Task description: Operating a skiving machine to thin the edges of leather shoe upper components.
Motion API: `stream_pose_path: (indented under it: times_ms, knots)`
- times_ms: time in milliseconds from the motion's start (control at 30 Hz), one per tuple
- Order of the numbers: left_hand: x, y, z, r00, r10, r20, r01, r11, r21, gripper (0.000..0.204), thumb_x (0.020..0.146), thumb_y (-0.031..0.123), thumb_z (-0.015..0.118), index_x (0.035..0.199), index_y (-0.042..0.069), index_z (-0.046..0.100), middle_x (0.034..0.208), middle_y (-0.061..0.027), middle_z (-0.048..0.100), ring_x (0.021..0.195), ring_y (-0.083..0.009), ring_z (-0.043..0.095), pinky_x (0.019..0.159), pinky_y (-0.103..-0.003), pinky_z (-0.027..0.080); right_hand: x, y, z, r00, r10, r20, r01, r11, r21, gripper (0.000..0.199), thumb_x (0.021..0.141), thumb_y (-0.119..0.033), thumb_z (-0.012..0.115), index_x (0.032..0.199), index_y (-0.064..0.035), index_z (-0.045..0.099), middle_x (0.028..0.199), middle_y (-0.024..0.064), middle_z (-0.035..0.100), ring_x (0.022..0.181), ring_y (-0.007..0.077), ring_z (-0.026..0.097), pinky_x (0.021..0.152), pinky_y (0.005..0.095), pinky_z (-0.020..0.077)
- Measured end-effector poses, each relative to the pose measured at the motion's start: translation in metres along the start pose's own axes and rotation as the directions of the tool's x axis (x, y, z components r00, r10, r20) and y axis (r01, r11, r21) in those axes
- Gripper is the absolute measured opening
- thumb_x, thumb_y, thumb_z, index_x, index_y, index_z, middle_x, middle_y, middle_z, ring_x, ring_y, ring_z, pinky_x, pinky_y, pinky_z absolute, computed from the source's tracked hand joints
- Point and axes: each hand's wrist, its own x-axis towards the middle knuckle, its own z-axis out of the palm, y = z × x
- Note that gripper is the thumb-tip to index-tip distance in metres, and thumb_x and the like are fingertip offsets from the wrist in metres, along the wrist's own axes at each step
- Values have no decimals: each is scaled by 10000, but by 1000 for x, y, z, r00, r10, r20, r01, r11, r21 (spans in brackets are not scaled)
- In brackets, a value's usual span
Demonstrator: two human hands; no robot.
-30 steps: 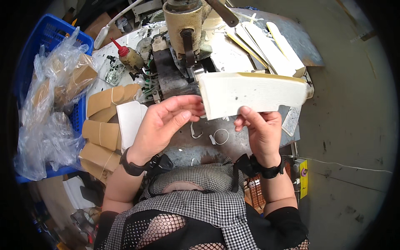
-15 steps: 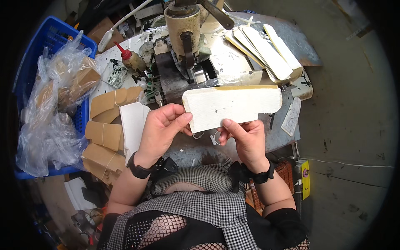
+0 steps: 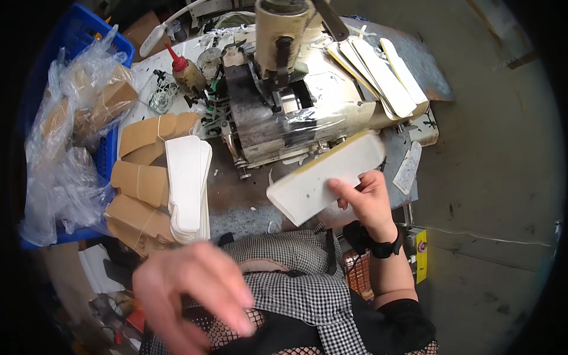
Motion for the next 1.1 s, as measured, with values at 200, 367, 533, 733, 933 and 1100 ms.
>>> stream_pose_path:
  times_ms: [200, 367, 533, 733, 933, 1100]
  knots:
    - [-22, 9, 8, 974, 227, 9, -227, 974, -12, 159, 724, 58, 761, 880, 46, 736, 1141, -229, 577, 1032, -333, 521, 839, -387, 466, 17, 0, 0, 920, -33, 389, 322, 630, -707, 174, 714, -93, 712, 801, 33, 628, 647, 81, 608, 585, 223, 598, 569, 348, 476]
    - [-47, 16, 12, 935, 334, -119, -342, 938, -58, 126, 744, 35, 728, 870, 33, 731, 1121, -250, 585, 992, -337, 545, 797, -389, 484, 29, 1, 12, 882, -89, 463, 462, 363, -809, 250, 686, -125, 729, 874, 7, 628, 788, 122, 605, 704, 293, 593, 647, 376, 493]
    - [-51, 22, 13, 955, 282, -97, -290, 953, -85, 123, 744, 39, 727, 867, 27, 730, 1118, -263, 583, 972, -337, 555, 797, -384, 487, 80, -81, 16, 772, -616, -156, 474, 722, -503, 285, 946, -214, 560, 1076, 34, 614, 968, 48, 630, 845, 101, 562, 783, 236, 442]
    - [-73, 17, 22, 910, 342, -236, -371, 924, -92, 125, 738, 41, 725, 859, 12, 727, 1114, -292, 573, 963, -348, 560, 793, -381, 491, 151, -141, 35, 964, -264, 33, 264, 964, 25, 339, 988, -312, 423, 955, -13, 579, 811, 100, 592, 712, 162, 563, 677, 261, 468]
    - [-40, -16, 61, 388, 663, -640, -719, 652, 241, 116, 739, 25, 712, 852, 3, 726, 1103, -307, 566, 938, -349, 568, 766, -353, 498, 158, -150, 52, 977, -199, -74, 186, 971, -152, 414, 968, -283, 362, 597, -100, 380, 516, -18, 301, 424, 87, 212, 399, 247, 164]
    - [-78, 6, 14, 932, 287, -222, -299, 954, -20, 127, 791, 104, 691, 878, 21, 734, 1127, -301, 558, 928, -327, 577, 768, -372, 501, 144, -206, 14, 771, -599, -215, 588, 800, -120, 252, 937, -243, 550, 762, -62, 544, 562, -6, 414, 497, 98, 410, 481, 228, 360]
